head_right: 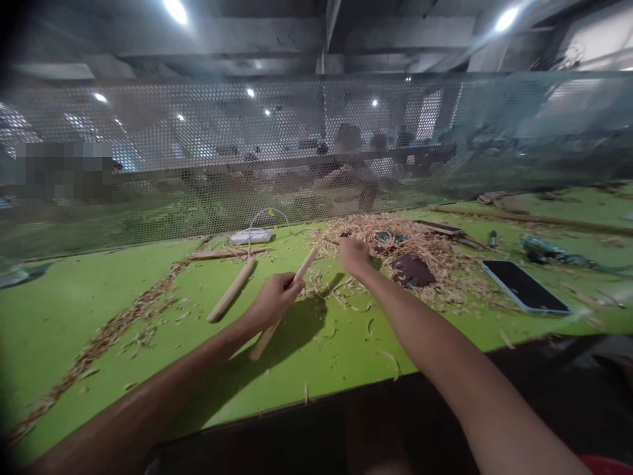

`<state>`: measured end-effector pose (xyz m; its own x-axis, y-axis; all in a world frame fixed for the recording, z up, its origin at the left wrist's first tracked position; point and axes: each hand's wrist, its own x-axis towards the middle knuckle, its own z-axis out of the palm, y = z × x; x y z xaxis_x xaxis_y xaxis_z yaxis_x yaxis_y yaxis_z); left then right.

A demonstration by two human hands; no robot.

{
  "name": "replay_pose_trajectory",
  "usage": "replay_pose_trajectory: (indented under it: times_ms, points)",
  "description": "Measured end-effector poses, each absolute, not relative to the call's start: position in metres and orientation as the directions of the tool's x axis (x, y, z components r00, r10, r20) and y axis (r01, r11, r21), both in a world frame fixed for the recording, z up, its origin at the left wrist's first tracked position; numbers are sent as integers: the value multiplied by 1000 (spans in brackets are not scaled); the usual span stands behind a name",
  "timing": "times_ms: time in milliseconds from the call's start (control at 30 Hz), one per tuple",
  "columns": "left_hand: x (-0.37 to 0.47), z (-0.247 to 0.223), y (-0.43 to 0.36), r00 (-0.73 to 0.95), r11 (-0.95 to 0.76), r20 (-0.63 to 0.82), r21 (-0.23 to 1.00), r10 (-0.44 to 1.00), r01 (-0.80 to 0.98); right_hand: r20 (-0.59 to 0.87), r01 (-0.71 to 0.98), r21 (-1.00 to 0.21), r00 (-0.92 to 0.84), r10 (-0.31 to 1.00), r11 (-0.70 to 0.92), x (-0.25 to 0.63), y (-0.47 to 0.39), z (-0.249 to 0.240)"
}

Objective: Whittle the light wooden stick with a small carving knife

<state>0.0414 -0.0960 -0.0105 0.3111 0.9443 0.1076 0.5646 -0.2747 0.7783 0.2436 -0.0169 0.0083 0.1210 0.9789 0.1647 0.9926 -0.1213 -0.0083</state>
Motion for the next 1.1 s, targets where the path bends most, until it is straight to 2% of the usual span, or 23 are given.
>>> replay_pose_trajectory:
  times_ms: [100,167,267,400,733,1100]
  points:
    - [40,-14,-90,285,-247,100,804,953,542,251,984,-46,176,952,-169,246,-18,13]
    - [38,-16,-85,266,-247,119,813,957,527,277,994,-58,108,955,-96,234,-22,13]
    - [36,-17,-79,252,-249,137,834,958,493,232,998,-23,-48,972,55,208,-28,8]
    - [37,-17,-80,220,-245,152,830,964,501,188,992,32,-126,974,123,189,-33,-3]
    - [37,-16,-81,199,-220,138,845,970,487,213,982,86,-185,959,170,189,-35,-13]
    - [37,-14,-82,198,-230,131,724,971,650,217,981,132,-169,961,143,190,-37,-8]
